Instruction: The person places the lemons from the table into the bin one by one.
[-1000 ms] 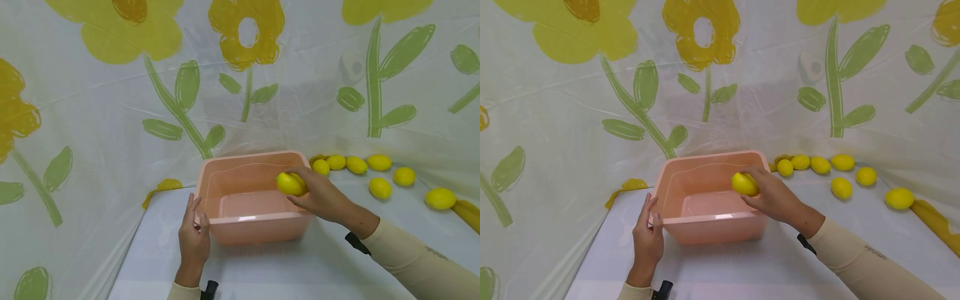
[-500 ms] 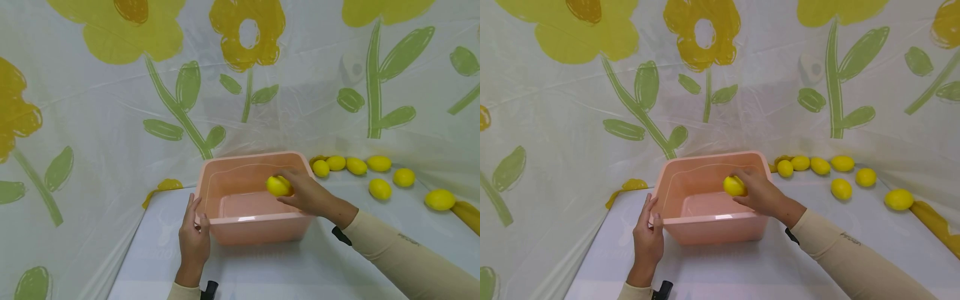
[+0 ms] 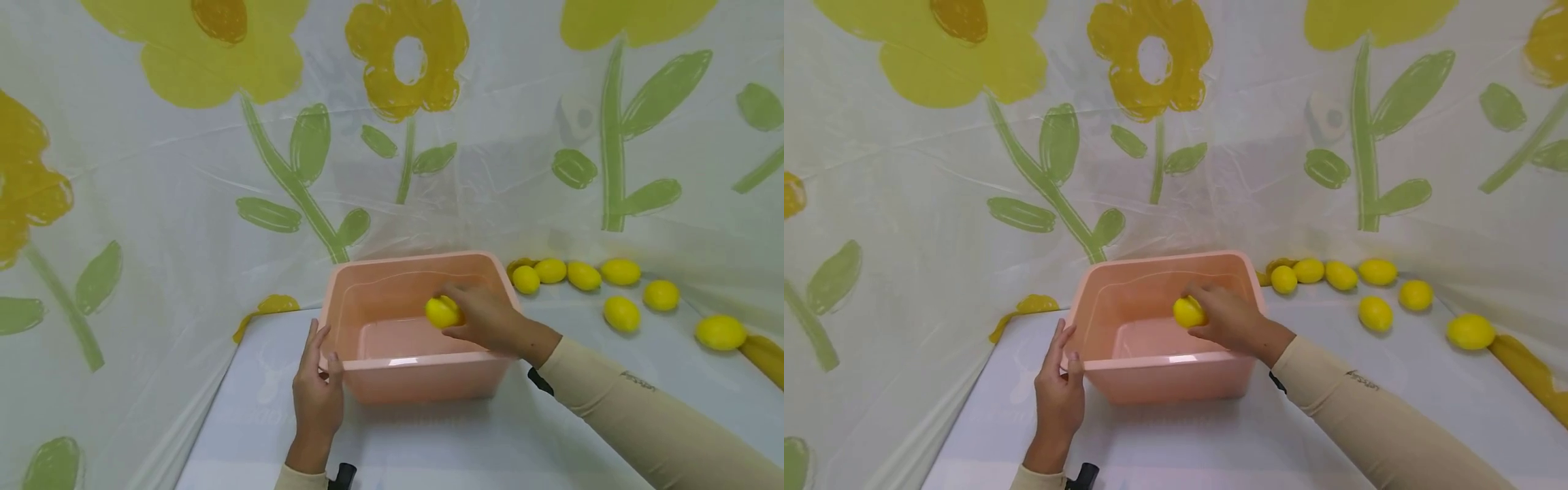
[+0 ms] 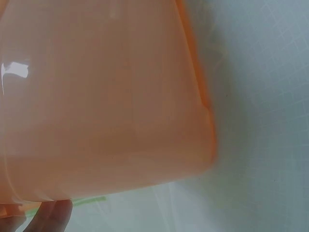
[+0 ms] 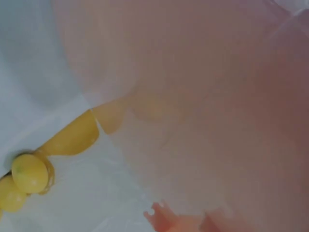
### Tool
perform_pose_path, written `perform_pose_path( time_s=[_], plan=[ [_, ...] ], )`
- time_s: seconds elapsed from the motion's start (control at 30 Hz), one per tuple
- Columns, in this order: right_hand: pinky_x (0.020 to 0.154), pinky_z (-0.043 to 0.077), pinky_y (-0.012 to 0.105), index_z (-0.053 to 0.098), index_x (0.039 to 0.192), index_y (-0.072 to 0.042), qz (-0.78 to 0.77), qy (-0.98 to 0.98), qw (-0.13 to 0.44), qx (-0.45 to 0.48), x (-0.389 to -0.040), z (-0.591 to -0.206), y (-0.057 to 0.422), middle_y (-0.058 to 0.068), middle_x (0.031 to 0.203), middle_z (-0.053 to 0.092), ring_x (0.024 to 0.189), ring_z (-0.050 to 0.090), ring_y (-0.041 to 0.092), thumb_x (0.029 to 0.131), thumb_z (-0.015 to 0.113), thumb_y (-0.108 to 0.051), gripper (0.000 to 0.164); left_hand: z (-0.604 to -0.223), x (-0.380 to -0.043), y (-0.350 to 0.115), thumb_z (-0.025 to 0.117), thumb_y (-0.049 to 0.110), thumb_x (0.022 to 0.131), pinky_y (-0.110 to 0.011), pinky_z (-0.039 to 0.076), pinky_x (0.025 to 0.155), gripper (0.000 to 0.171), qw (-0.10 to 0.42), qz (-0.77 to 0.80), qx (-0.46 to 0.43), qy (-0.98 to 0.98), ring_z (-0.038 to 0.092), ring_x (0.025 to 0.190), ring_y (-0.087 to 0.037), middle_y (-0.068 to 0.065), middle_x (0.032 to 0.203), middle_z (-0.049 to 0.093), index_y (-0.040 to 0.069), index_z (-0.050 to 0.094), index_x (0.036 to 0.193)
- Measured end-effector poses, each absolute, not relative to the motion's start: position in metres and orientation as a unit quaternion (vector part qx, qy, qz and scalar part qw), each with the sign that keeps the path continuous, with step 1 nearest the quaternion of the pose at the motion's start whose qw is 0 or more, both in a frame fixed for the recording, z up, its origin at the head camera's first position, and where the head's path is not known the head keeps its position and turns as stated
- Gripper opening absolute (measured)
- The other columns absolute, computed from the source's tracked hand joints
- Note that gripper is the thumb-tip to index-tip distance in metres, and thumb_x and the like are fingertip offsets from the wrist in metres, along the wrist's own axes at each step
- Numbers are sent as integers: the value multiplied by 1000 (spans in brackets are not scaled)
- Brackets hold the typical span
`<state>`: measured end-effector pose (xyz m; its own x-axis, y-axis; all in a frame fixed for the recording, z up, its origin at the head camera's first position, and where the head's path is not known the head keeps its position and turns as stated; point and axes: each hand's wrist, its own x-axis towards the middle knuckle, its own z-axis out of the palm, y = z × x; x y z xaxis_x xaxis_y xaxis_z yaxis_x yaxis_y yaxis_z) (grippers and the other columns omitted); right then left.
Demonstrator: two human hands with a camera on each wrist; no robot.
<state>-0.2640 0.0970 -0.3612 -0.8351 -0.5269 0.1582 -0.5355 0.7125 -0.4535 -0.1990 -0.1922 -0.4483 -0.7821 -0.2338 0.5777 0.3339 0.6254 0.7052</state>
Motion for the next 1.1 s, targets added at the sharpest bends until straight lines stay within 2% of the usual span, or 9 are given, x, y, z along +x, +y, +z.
perform_pose_path(
  time_s=[0.13, 0.6, 0.8, 0.97, 1.1],
  plan=[
    [97, 53, 39, 53, 130, -18, 231, -931, -19, 281, -267, -362, 92, 1, 121, 64, 107, 59, 20, 85, 80, -22, 53, -450, -199, -192, 51, 16, 98, -25, 54, 62, 43, 328, -432, -32, -839, 56, 132, -27, -4, 158, 43, 12, 57, 140],
    [97, 54, 41, 55, 131, -18, 190, -947, -68, 250, -277, -371, 83, 6, 121, 63, 102, 60, 20, 83, 81, -20, 54, -448, -199, -191, 48, 21, 100, -25, 56, 64, 43, 319, -426, -24, -846, 53, 135, -28, -5, 158, 42, 12, 55, 141],
    [100, 52, 41, 56, 132, -18, 188, -953, -100, 217, -278, -374, 84, 6, 121, 63, 103, 58, 20, 83, 81, -19, 54, -448, -200, -190, 50, 18, 98, -25, 55, 64, 43, 321, -427, -27, -845, 54, 135, -29, -6, 158, 42, 12, 56, 141],
    [98, 51, 39, 56, 127, -17, 189, -950, -129, 213, -278, -374, 86, 4, 114, 63, 99, 57, 20, 84, 80, -18, 49, -447, -199, -190, 51, 15, 97, -26, 55, 62, 43, 326, -426, -32, -843, 55, 133, -29, -6, 158, 42, 10, 56, 140],
    [97, 49, 39, 56, 123, -18, 197, -945, -173, 194, -277, -374, 86, 1, 108, 62, 96, 55, 20, 84, 80, -17, 46, -448, -199, -191, 51, 14, 97, -26, 55, 61, 43, 329, -424, -31, -843, 56, 132, -30, -8, 157, 43, 10, 56, 140]
  ],
)
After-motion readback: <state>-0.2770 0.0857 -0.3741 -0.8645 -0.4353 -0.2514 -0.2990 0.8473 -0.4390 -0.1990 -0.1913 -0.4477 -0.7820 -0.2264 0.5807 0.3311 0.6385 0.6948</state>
